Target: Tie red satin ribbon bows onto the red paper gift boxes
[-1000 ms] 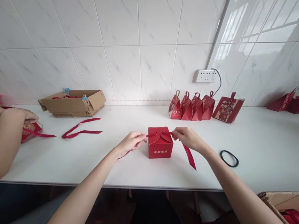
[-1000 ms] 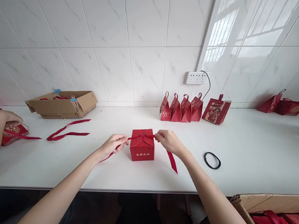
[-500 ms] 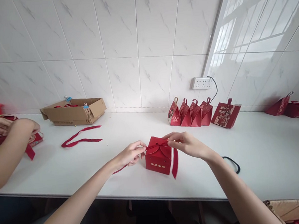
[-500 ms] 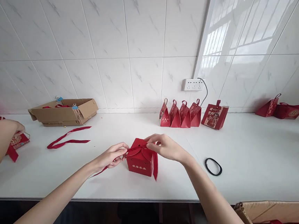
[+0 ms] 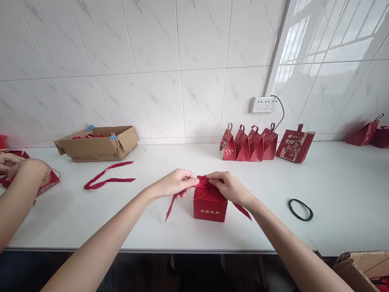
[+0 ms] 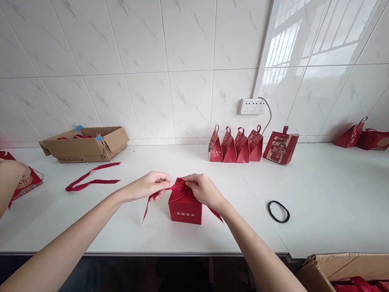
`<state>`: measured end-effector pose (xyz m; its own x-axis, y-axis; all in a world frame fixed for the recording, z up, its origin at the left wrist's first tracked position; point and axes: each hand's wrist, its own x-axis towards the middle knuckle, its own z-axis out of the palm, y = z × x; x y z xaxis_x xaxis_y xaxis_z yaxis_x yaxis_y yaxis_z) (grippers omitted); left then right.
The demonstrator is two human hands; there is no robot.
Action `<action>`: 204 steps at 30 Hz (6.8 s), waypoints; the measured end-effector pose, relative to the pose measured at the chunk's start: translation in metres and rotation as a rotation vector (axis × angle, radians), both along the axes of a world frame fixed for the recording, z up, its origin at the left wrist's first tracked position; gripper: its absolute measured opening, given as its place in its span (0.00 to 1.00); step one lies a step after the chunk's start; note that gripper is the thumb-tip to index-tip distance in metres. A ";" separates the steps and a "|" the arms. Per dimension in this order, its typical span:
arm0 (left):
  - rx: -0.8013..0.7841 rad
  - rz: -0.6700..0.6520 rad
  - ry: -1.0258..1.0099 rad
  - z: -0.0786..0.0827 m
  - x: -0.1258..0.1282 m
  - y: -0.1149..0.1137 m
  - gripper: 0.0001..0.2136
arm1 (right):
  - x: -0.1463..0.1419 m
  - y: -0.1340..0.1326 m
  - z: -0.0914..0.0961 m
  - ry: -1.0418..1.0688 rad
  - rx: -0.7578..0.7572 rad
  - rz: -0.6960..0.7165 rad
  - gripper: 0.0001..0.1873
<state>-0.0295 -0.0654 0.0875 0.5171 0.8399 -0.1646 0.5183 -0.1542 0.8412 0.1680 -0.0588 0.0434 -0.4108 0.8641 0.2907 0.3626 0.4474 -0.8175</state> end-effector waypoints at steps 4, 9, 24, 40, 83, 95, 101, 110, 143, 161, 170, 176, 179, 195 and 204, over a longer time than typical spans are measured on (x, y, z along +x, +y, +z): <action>0.082 -0.108 0.153 0.021 0.008 0.005 0.10 | -0.002 -0.001 -0.004 0.076 -0.104 -0.115 0.08; 0.336 -0.169 0.356 0.035 0.020 0.006 0.08 | -0.005 -0.001 -0.008 0.196 -0.211 -0.202 0.15; 0.431 0.095 -0.048 -0.037 0.028 0.029 0.06 | -0.004 -0.007 -0.009 0.259 -0.161 -0.261 0.09; 0.409 0.028 -0.030 -0.035 0.029 0.012 0.09 | 0.006 -0.004 -0.010 0.103 -0.042 -0.198 0.06; 0.393 0.048 -0.107 -0.037 0.031 0.008 0.09 | 0.003 -0.005 -0.010 0.237 -0.164 -0.201 0.05; 0.046 0.174 -0.371 -0.047 0.039 0.009 0.11 | 0.014 0.002 -0.003 0.000 0.058 -0.109 0.07; -0.058 0.256 -0.420 -0.043 0.045 0.004 0.11 | 0.011 0.002 -0.008 0.001 0.155 -0.150 0.07; -0.057 0.391 -0.437 -0.038 0.047 -0.003 0.09 | 0.013 -0.020 -0.016 -0.017 0.409 -0.188 0.04; 0.652 0.512 0.134 -0.061 0.020 -0.026 0.10 | 0.026 -0.029 -0.011 -0.037 -0.208 -0.455 0.10; 0.504 0.758 -0.234 -0.089 0.032 0.070 0.10 | -0.012 0.068 -0.042 0.589 -0.399 -0.297 0.10; 0.511 0.781 -0.344 -0.098 0.028 0.087 0.11 | -0.009 0.092 -0.045 0.671 -0.443 -0.135 0.11; 0.557 0.797 -0.396 -0.103 0.031 0.079 0.11 | -0.004 0.086 -0.044 0.731 -0.458 -0.035 0.10; 0.618 0.803 -0.374 -0.108 0.031 0.074 0.11 | -0.003 0.081 -0.043 0.737 -0.426 -0.004 0.12; 0.701 0.757 -0.075 -0.088 0.028 0.052 0.08 | -0.007 0.059 -0.039 0.472 -0.362 -0.225 0.14; 0.463 0.723 -0.242 -0.078 0.030 0.054 0.12 | -0.012 0.052 -0.032 0.399 -0.304 -0.241 0.21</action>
